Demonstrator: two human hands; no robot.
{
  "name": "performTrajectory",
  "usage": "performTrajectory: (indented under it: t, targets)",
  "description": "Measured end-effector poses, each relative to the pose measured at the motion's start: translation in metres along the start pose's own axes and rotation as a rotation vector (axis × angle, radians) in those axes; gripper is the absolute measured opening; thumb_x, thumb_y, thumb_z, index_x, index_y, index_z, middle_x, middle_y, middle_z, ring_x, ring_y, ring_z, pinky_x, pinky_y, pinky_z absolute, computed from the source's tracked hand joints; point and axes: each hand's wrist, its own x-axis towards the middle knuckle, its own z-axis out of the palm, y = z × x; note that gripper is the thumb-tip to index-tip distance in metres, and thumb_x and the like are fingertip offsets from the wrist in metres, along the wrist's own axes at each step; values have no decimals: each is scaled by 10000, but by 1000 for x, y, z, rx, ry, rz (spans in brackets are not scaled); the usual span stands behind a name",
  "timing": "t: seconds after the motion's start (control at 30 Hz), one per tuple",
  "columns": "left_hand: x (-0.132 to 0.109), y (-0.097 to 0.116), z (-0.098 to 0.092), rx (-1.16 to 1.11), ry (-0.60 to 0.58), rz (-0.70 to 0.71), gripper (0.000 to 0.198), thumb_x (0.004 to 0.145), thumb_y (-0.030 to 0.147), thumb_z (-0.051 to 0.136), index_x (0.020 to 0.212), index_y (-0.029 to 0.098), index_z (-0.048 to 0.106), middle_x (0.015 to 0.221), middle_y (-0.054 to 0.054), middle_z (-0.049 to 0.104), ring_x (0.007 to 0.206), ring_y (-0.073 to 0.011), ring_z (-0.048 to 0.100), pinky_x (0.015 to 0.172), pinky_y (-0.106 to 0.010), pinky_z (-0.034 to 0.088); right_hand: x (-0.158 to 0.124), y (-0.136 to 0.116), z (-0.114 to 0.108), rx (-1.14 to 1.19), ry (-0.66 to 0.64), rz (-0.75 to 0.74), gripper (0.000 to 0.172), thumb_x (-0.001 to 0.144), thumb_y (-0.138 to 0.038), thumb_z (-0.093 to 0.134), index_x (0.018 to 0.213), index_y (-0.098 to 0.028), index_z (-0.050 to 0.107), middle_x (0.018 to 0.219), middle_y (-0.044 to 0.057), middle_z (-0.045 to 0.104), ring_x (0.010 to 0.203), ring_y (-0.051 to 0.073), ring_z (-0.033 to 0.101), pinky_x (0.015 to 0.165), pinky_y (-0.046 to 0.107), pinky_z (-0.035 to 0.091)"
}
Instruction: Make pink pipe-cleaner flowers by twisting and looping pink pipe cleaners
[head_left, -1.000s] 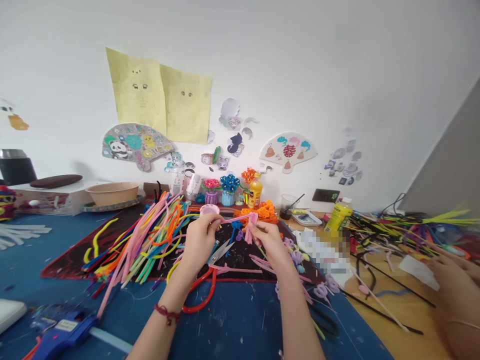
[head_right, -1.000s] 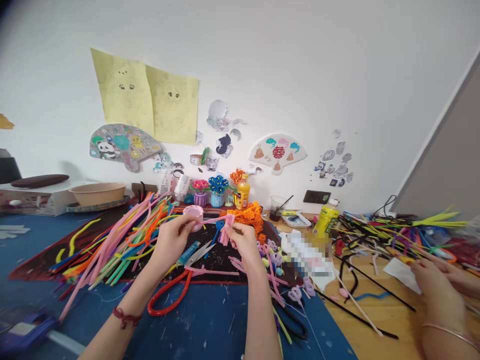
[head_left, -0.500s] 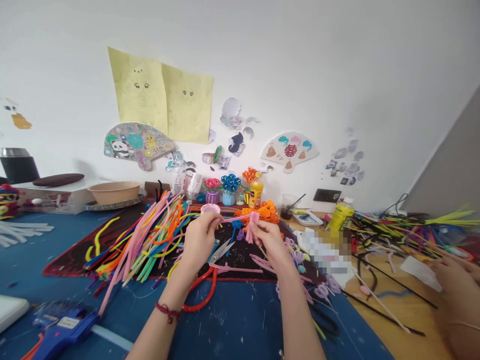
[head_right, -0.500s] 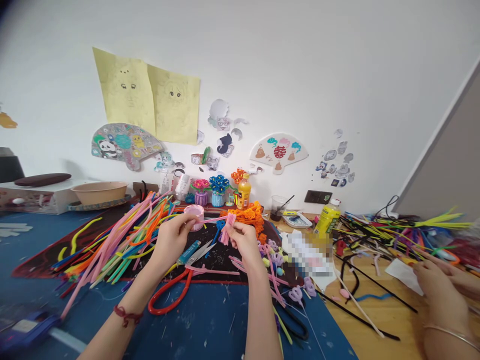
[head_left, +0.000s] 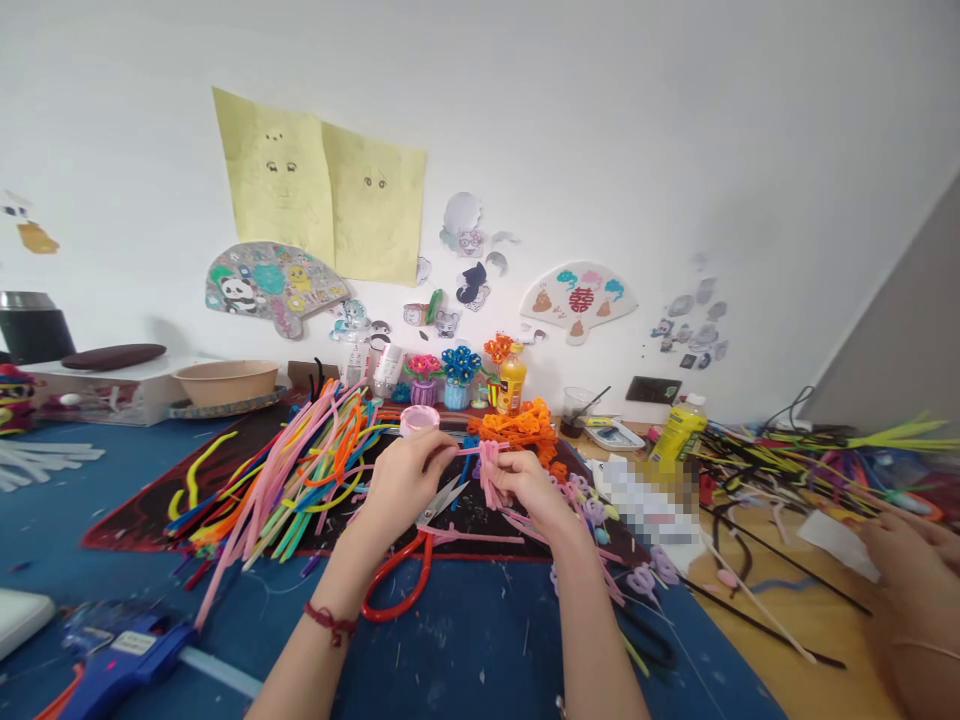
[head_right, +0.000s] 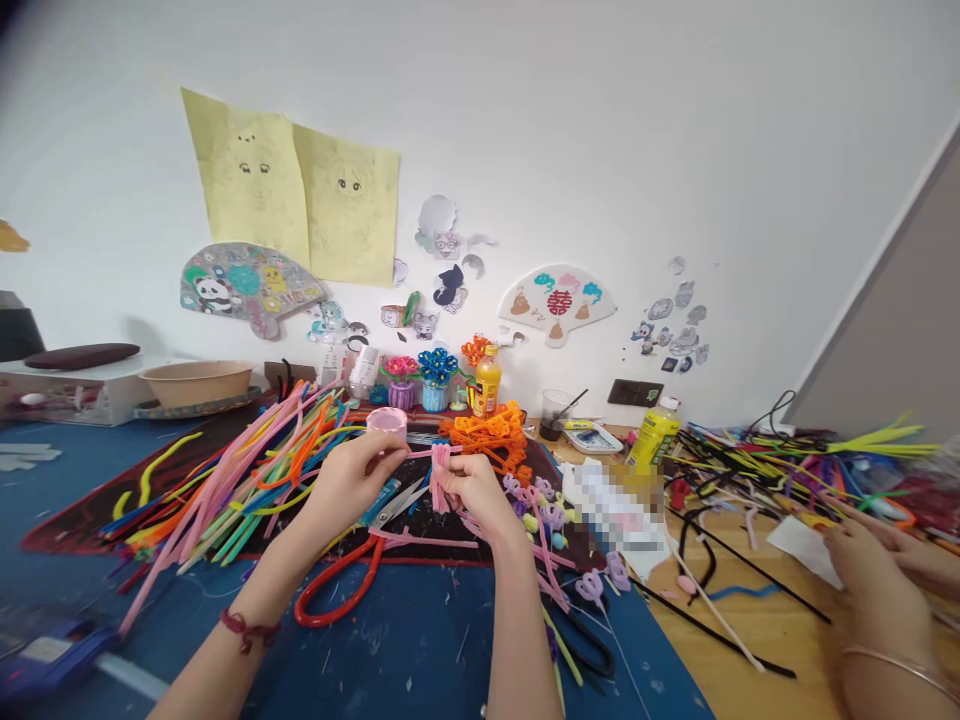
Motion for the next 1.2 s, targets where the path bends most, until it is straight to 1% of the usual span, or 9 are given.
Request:
performTrajectory:
  t: [0.13, 0.23, 0.33, 0.4, 0.5, 0.6, 0.87, 1.1, 1.2]
  targets:
    - [0, 3, 2, 50, -70, -105, 229, 888, 318, 503, 832, 217, 700, 762, -22, 707, 669, -153, 598, 608, -231, 352, 1, 0, 2, -72, 39, -49, 399, 771, -537, 617, 628, -168, 572, 566, -28, 483, 523, 111, 394, 505, 235, 297]
    - [0, 5, 7, 49, -60, -208, 269, 897, 345, 481, 835, 219, 710, 703, -27, 699, 626, -155, 598, 581, -233, 333, 5, 3, 6, -308, 163, -155, 317, 802, -473, 601, 717, -168, 592, 705, 0, 547, 608, 135, 463, 560, 241, 360]
    - [0, 7, 14, 17, -70, -244, 293, 909, 350, 456, 823, 216, 702, 700, -24, 702, 611, -153, 606, 561, -227, 333, 11, 9, 11, -592, 324, -244, 239, 839, -391, 569, 750, -171, 593, 703, 13, 567, 616, 155, 499, 586, 257, 381]
    - [0, 7, 17, -12, -83, -254, 276, 912, 338, 451, 871, 218, 697, 719, -20, 712, 631, -156, 622, 562, -224, 344, 13, 11, 13, -696, 369, -272, 226, 877, -350, 525, 764, -172, 607, 727, 39, 603, 651, 177, 528, 626, 274, 383]
    - [-1, 6, 18, -49, -112, -244, 231, 892, 254, 469, 955, 225, 689, 740, -9, 725, 669, -158, 644, 590, -223, 367, 14, 12, 15, -745, 348, -278, 228, 923, -306, 462, 825, -180, 624, 806, 77, 656, 725, 206, 578, 662, 281, 379]
    - [-1, 5, 18, -64, -142, -227, 220, 867, 199, 484, 876, 228, 702, 718, 3, 728, 646, -155, 644, 605, -228, 370, 13, 11, 19, -798, 325, -275, 239, 948, -288, 426, 879, -190, 632, 821, 90, 677, 762, 221, 611, 652, 272, 366]
    - [-1, 4, 19, -89, -146, -237, 254, 889, 261, 453, 849, 209, 699, 695, -14, 726, 611, -159, 639, 583, -228, 376, 9, 6, 27, -935, 179, -307, 310, 979, -285, 360, 881, -212, 645, 709, 48, 676, 607, 188, 595, 565, 253, 325]
    - [-1, 4, 18, -122, -194, -221, 219, 839, 260, 500, 748, 206, 692, 636, 2, 721, 604, -158, 647, 582, -224, 397, 11, 8, 17, -915, 354, -303, 344, 984, -337, 344, 916, -187, 646, 808, 97, 698, 738, 227, 632, 619, 269, 358]
    - [-1, 6, 18, -132, -203, -220, 197, 823, 248, 509, 752, 205, 688, 632, 4, 724, 607, -160, 653, 573, -223, 395, 10, 7, 14, -875, 360, -316, 341, 982, -332, 346, 897, -187, 643, 805, 93, 696, 732, 221, 627, 625, 269, 361]
